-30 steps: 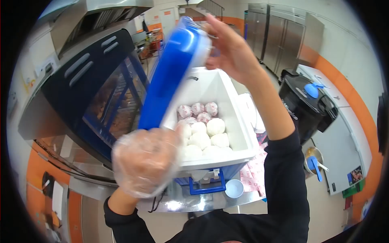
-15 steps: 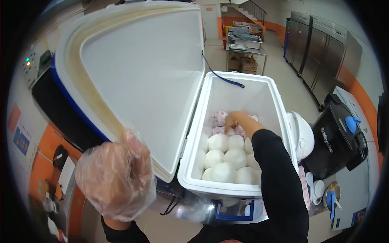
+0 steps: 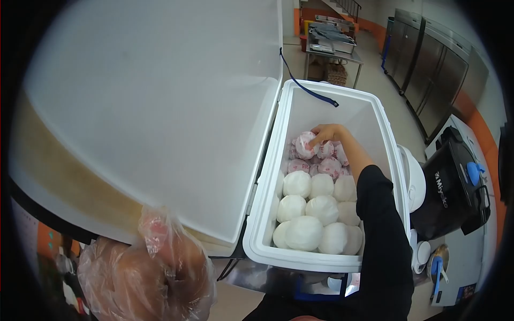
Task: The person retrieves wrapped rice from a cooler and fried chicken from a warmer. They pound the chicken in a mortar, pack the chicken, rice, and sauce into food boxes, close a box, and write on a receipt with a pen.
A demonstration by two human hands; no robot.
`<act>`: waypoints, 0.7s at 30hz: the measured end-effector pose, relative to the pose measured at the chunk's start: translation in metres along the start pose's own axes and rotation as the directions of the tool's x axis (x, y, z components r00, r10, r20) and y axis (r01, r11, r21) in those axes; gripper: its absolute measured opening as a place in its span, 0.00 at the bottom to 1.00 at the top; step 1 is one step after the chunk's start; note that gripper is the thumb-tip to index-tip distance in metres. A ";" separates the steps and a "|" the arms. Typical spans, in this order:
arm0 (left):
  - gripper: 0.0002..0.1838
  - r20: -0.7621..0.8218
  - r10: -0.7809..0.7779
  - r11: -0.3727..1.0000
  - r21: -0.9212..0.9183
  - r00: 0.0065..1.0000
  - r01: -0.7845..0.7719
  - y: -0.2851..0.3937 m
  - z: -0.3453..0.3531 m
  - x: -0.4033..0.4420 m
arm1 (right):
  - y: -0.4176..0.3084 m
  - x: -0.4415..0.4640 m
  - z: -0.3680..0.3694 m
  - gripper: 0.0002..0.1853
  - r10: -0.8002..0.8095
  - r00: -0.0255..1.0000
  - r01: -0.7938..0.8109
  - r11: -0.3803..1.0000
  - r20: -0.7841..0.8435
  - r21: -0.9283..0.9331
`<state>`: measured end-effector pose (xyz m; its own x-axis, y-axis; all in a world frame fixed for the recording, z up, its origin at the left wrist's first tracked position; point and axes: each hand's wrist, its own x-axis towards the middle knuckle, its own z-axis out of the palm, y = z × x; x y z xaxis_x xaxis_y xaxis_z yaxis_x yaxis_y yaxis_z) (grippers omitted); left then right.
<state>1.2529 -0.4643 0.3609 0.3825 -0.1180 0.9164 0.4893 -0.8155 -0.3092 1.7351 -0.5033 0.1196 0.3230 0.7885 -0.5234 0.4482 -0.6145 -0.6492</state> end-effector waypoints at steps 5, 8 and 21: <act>0.14 -0.007 -0.002 1.000 0.030 1.000 0.003 0.000 0.001 0.003 | -0.006 0.025 -0.002 0.45 0.089 0.995 -0.086 0.994 0.038 -0.071; 0.14 -0.007 -0.006 0.999 0.045 1.000 0.006 0.001 0.001 0.004 | -0.003 0.040 0.009 0.44 0.072 0.992 -0.079 0.995 0.106 0.066; 0.14 -0.058 -0.036 0.998 0.058 0.998 0.040 0.008 -0.005 0.017 | -0.012 0.027 0.032 0.45 0.038 0.999 -0.039 0.999 0.013 0.024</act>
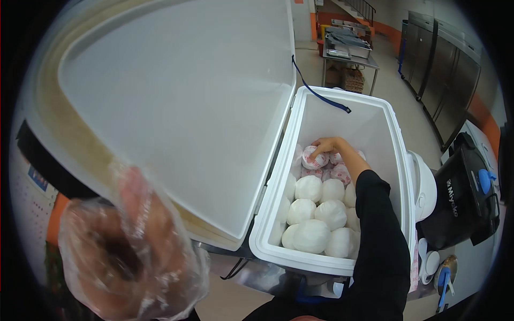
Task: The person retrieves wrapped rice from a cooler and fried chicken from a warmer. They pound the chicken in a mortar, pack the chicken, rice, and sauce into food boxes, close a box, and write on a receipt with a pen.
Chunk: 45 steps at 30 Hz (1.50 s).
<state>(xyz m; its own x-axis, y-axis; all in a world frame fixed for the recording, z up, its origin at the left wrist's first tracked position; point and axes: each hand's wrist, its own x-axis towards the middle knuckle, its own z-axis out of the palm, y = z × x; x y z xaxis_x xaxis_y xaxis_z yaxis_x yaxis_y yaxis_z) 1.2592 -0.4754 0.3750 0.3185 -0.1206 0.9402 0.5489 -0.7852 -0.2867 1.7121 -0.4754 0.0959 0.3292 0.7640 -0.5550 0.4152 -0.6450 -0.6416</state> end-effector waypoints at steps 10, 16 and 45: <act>0.15 0.021 -0.151 0.973 -0.175 0.988 0.152 0.005 -0.015 0.020 | -0.013 -0.037 -0.009 0.36 -0.189 0.973 0.174 0.978 -0.134 -0.117; 0.21 -0.107 0.002 0.862 -0.504 0.994 -0.056 0.035 -0.005 0.023 | -0.056 -0.238 -0.088 0.46 -0.129 0.914 0.187 0.976 -0.385 0.116; 0.32 0.872 -0.490 -0.588 -0.327 -0.004 0.740 0.005 -0.260 -0.361 | -0.144 -0.298 0.486 0.40 -0.729 0.532 -0.140 0.426 0.430 0.894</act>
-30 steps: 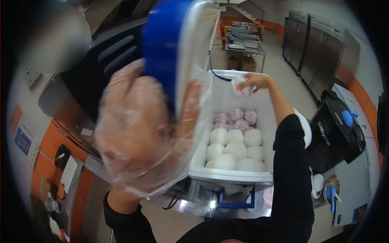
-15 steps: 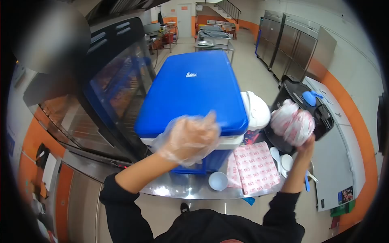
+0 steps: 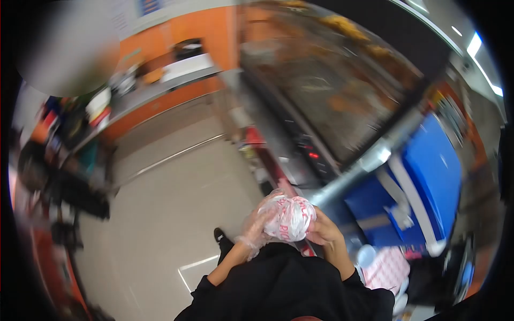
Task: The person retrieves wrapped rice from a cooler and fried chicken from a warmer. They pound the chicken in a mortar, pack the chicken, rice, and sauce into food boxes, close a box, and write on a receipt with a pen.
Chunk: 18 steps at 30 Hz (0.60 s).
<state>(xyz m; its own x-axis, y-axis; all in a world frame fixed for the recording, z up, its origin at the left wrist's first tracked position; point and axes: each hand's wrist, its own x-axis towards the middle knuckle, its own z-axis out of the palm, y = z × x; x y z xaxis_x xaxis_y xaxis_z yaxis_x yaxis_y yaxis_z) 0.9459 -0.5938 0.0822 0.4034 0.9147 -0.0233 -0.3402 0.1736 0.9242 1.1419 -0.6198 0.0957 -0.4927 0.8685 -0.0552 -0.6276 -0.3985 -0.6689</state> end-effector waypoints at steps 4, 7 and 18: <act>0.20 -0.163 -0.261 0.569 -0.822 0.952 0.015 0.031 -0.144 -0.031 | 0.057 0.158 0.061 0.34 0.212 0.942 -0.206 0.977 0.259 -0.048; 0.23 -0.319 -0.015 0.427 -0.859 0.948 -0.283 0.069 -0.275 -0.060 | 0.119 0.283 0.124 0.32 0.420 0.848 -0.434 0.900 0.323 -0.032; 0.27 -0.755 -0.039 0.472 -0.591 0.655 -0.654 0.124 -0.498 -0.064 | 0.205 0.542 0.188 0.31 0.493 0.868 -0.428 0.797 0.050 -0.426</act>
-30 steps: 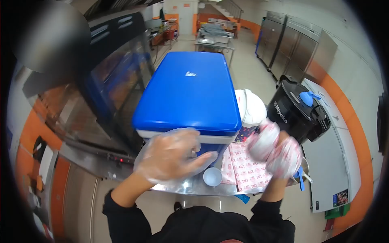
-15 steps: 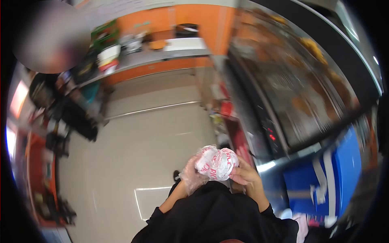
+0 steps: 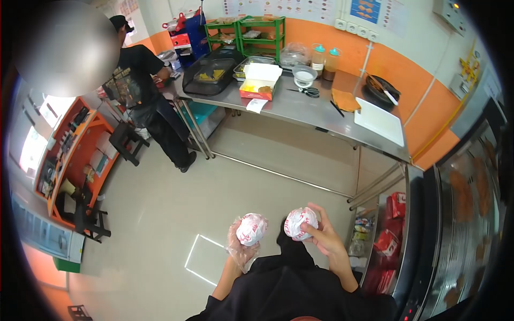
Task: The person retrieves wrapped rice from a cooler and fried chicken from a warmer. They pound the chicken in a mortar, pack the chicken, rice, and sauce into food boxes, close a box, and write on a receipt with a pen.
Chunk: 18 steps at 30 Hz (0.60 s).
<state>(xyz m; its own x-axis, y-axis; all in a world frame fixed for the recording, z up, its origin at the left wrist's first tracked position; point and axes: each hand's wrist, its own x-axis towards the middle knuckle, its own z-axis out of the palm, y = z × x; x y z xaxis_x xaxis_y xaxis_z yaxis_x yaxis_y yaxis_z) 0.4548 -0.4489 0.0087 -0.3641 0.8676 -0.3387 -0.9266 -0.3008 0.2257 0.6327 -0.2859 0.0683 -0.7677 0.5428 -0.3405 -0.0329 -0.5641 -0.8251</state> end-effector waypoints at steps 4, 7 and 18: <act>0.26 -0.170 0.156 0.988 0.045 0.973 -0.150 0.046 0.020 0.103 | -0.037 0.144 -0.008 0.30 -0.041 0.998 0.042 0.999 0.052 -0.023; 0.31 -0.097 0.205 0.974 -0.074 0.974 -0.213 0.086 0.028 0.175 | -0.086 0.244 -0.007 0.24 0.038 0.974 -0.072 0.987 0.222 0.147; 0.22 -0.290 0.302 0.945 -0.035 0.908 -0.325 0.245 0.091 0.387 | -0.200 0.568 0.020 0.26 -0.194 0.978 0.207 0.922 0.073 -0.327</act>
<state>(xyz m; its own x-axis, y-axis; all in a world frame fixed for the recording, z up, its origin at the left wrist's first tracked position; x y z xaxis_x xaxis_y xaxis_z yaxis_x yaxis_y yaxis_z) 0.0960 -0.1510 0.0161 -0.6378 0.5823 -0.5040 -0.7603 -0.5805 0.2914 0.1900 0.1226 0.0485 -0.7915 0.5948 -0.1405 0.0200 -0.2046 -0.9786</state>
